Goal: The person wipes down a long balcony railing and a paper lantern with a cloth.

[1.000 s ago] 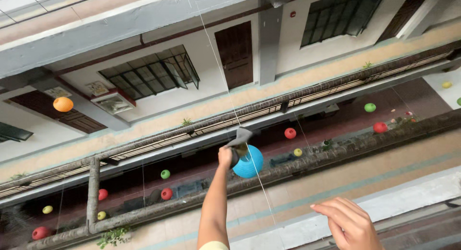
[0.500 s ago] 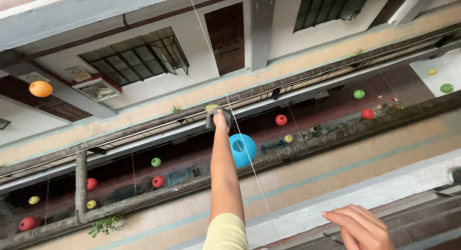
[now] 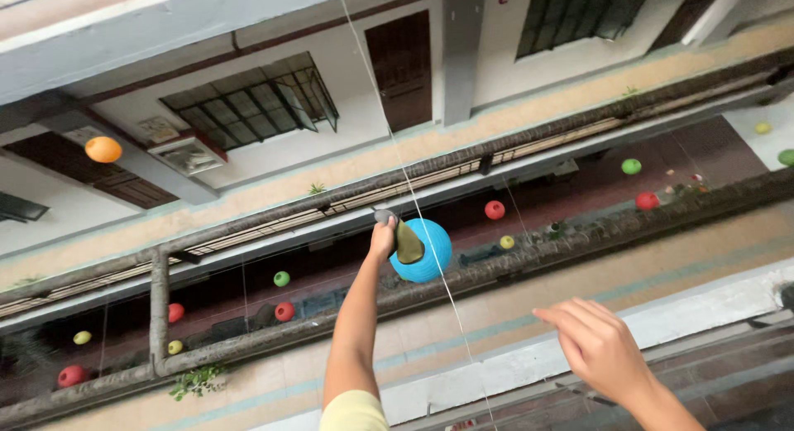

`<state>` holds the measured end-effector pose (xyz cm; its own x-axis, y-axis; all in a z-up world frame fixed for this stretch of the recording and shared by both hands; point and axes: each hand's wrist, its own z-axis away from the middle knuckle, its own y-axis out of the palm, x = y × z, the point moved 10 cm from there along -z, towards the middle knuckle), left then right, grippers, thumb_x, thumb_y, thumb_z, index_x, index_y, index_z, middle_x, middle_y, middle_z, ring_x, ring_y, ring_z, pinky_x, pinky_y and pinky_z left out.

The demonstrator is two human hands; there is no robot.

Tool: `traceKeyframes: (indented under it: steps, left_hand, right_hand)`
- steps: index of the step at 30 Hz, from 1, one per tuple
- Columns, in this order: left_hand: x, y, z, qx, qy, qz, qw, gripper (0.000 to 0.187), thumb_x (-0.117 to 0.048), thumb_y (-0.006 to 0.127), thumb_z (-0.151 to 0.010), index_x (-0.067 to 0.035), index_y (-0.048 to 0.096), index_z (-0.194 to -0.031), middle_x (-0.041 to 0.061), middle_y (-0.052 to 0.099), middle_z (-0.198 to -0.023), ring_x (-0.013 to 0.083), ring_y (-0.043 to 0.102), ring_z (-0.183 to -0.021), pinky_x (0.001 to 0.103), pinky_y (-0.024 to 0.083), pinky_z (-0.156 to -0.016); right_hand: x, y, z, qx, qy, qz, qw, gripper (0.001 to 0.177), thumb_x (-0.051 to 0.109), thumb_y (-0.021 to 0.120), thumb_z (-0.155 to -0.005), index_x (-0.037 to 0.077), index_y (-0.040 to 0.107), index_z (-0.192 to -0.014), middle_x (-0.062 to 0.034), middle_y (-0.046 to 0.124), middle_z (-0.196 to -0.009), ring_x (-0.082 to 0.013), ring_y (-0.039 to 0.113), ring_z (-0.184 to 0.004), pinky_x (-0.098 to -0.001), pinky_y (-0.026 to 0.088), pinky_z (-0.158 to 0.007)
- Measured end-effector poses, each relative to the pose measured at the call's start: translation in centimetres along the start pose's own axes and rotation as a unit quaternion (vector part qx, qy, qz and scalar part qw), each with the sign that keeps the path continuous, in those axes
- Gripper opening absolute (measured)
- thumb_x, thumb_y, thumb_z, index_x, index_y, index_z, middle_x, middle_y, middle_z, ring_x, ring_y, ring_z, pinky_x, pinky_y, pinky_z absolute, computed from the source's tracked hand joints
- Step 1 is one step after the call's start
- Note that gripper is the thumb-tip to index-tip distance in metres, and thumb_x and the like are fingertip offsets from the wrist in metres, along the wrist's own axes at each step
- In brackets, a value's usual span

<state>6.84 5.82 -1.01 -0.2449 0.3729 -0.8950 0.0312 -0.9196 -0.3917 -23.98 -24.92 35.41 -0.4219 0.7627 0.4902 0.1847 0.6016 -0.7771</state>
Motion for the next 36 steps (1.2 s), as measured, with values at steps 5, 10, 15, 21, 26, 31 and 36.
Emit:
traceKeyframes:
  steps: [5, 10, 15, 21, 26, 31, 36]
  left_hand:
    - [-0.9, -2.2, -2.5, 0.056, -0.055, 0.204, 0.976, 0.040, -0.036, 0.057, -0.100, 0.000, 0.070, -0.113, 0.009, 0.072, -0.100, 0.0186, 0.064, -0.088, 0.036, 0.050, -0.082]
    - [-6.0, -6.5, -6.2, 0.074, -0.006, 0.200, 0.977, 0.045, -0.041, 0.054, -0.103, 0.000, 0.068, -0.115, 0.010, 0.073, -0.101, 0.0185, 0.066, -0.088, 0.036, 0.052, -0.083]
    - [-10.0, -10.5, -6.8, 0.077, 0.011, 0.196, 0.977, 0.045, -0.041, 0.054, -0.102, -0.001, 0.068, -0.117, 0.008, 0.073, -0.101, 0.0157, 0.065, -0.088, 0.034, 0.052, -0.083]
    - [-17.2, -15.9, -2.8, 0.116, 0.048, 0.232, 0.965, 0.043, -0.040, 0.056, -0.104, 0.001, 0.068, -0.106, 0.011, 0.072, -0.095, 0.0199, 0.067, -0.082, 0.036, 0.053, -0.076]
    - [-23.3, -19.3, 0.3, 0.111, 0.086, 0.344, 0.928, 0.035, -0.037, 0.059, -0.102, -0.004, 0.067, -0.109, 0.007, 0.072, -0.102, 0.0162, 0.068, -0.091, 0.033, 0.055, -0.085]
    - [-27.1, -19.0, 0.1, 0.138, 0.115, 0.353, 0.918, 0.041, -0.039, 0.058, -0.102, -0.001, 0.068, -0.110, 0.010, 0.074, -0.103, 0.0192, 0.070, -0.093, 0.034, 0.056, -0.087]
    - [-27.5, -16.6, -0.8, 0.134, 0.129, 0.260, 0.948, 0.044, -0.040, 0.056, -0.105, 0.001, 0.066, -0.116, 0.011, 0.071, -0.108, 0.0187, 0.065, -0.098, 0.036, 0.052, -0.087]
  right_hand:
    - [-3.0, 2.9, -4.4, -0.023, -0.040, -0.019, 0.999, 0.029, -0.006, 0.062, -0.075, 0.005, 0.072, -0.100, -0.0096, 0.072, -0.088, -0.0305, 0.068, -0.082, -0.0409, 0.054, -0.074]
    - [-5.7, 5.9, -8.8, -0.010, -0.075, -0.037, 0.996, 0.024, -0.004, 0.061, -0.081, 0.006, 0.072, -0.101, -0.0086, 0.073, -0.089, -0.0304, 0.069, -0.085, -0.0405, 0.055, -0.075]
    - [-6.8, 10.1, -12.5, 0.042, -0.069, -0.050, 0.995, 0.021, 0.002, 0.061, -0.087, 0.007, 0.073, -0.103, -0.0087, 0.073, -0.088, -0.0286, 0.071, -0.085, -0.0395, 0.056, -0.075]
    - [-5.8, 13.0, -15.9, 0.082, -0.072, -0.103, 0.989, 0.022, 0.004, 0.061, -0.090, 0.009, 0.073, -0.108, -0.0097, 0.074, -0.098, -0.0282, 0.072, -0.091, -0.0387, 0.057, -0.079]
    - [1.4, 15.0, -18.5, 0.080, -0.247, -0.141, 0.955, 0.027, 0.004, 0.063, -0.083, 0.002, 0.070, -0.110, -0.0172, 0.071, -0.110, -0.0378, 0.065, -0.106, -0.0448, 0.052, -0.089]
    - [1.5, 23.2, -26.4, 0.100, -0.155, -0.168, 0.968, 0.030, 0.013, 0.068, -0.088, -0.002, 0.067, -0.114, -0.0209, 0.069, -0.107, -0.0384, 0.066, -0.101, -0.0431, 0.052, -0.086]
    - [-2.8, 36.2, -30.1, 0.255, 0.024, -0.120, 0.959, 0.037, 0.033, 0.067, -0.097, -0.004, 0.069, -0.103, -0.0218, 0.076, -0.101, -0.0347, 0.072, -0.093, -0.0434, 0.055, -0.086]
